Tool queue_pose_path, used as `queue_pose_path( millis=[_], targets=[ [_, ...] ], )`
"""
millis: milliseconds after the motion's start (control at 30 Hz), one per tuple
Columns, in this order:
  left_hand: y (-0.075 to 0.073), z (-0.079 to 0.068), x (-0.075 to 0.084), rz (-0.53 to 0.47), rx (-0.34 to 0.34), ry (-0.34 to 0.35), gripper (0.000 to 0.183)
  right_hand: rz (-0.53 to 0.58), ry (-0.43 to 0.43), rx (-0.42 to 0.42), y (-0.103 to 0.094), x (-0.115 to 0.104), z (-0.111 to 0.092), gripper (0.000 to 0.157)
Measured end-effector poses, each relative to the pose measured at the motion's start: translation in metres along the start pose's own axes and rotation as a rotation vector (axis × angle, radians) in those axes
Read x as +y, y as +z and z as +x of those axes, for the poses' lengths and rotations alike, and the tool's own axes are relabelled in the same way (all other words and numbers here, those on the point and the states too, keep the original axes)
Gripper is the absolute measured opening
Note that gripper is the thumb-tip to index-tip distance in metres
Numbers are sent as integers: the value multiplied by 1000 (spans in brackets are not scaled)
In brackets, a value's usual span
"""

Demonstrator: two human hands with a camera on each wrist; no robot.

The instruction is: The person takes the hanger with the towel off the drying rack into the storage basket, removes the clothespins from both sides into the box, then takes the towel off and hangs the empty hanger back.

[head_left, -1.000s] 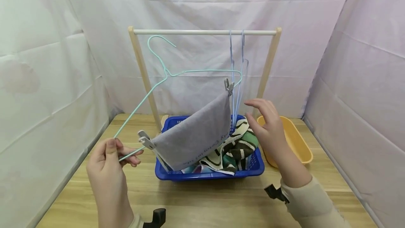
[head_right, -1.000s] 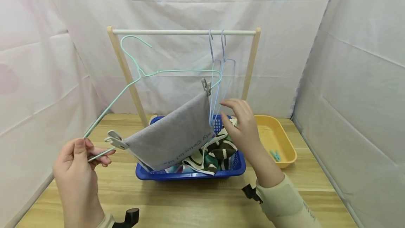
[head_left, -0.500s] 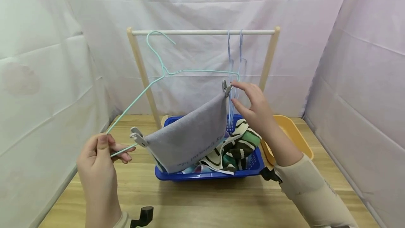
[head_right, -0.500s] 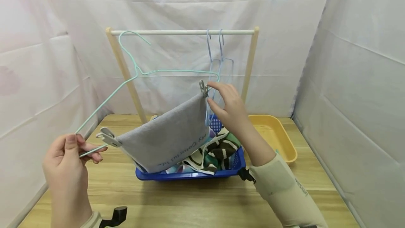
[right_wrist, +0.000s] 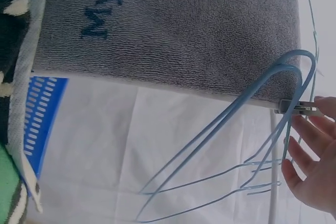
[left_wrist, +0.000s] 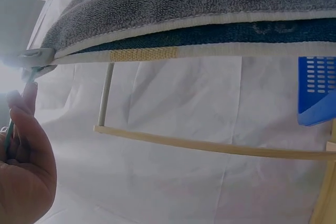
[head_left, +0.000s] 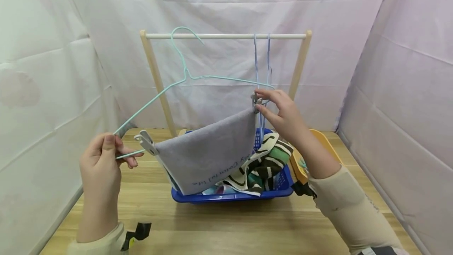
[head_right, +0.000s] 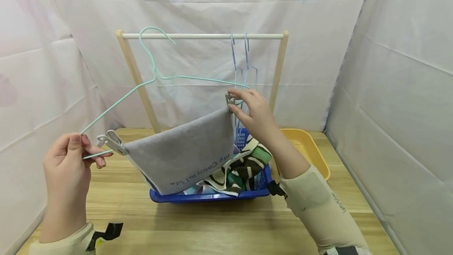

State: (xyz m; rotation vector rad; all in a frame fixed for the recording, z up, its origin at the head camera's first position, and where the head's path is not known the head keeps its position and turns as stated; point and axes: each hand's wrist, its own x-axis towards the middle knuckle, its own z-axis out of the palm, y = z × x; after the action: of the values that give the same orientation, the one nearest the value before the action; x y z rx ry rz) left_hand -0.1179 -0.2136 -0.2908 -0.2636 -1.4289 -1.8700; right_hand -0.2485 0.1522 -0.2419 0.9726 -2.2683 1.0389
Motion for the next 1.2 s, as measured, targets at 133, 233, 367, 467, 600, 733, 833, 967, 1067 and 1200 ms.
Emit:
queue_pose_path(
  millis=[133, 233, 367, 467, 600, 733, 833, 967, 1067, 1200],
  targets=[
    [-1, 8, -2, -47, -41, 17, 29, 25, -13, -13, -7, -2, 0, 41],
    [-1, 13, -4, -77, -78, 22, 27, 30, -4, -54, -14, -4, -1, 42],
    [-2, 19, -6, -134, -127, 40, 26, 23, 11, -130, -24, -6, -2, 42],
    [-3, 23, -7, -143, -149, 69, 27, 2, 12, -183, -30, -8, -2, 42],
    [-4, 28, -5, -73, -166, 106, 28, -23, -7, -224, -35, -11, -3, 40],
    [-7, 33, -6, -20, -189, 143, 27, -28, -39, -225, -37, -10, -5, 34],
    [-9, 37, -8, -29, -206, 161, 26, -22, -52, -216, -37, -9, -7, 31],
    [-11, 38, -9, -24, -196, 157, 27, -15, -49, -200, -36, -8, -9, 28],
    [-11, 37, -7, 67, -155, 139, 28, -17, -45, -188, -37, -8, -11, 28],
    [-10, 37, -4, 192, -122, 144, 30, -45, -41, -182, -38, -10, -13, 28]
  ],
)
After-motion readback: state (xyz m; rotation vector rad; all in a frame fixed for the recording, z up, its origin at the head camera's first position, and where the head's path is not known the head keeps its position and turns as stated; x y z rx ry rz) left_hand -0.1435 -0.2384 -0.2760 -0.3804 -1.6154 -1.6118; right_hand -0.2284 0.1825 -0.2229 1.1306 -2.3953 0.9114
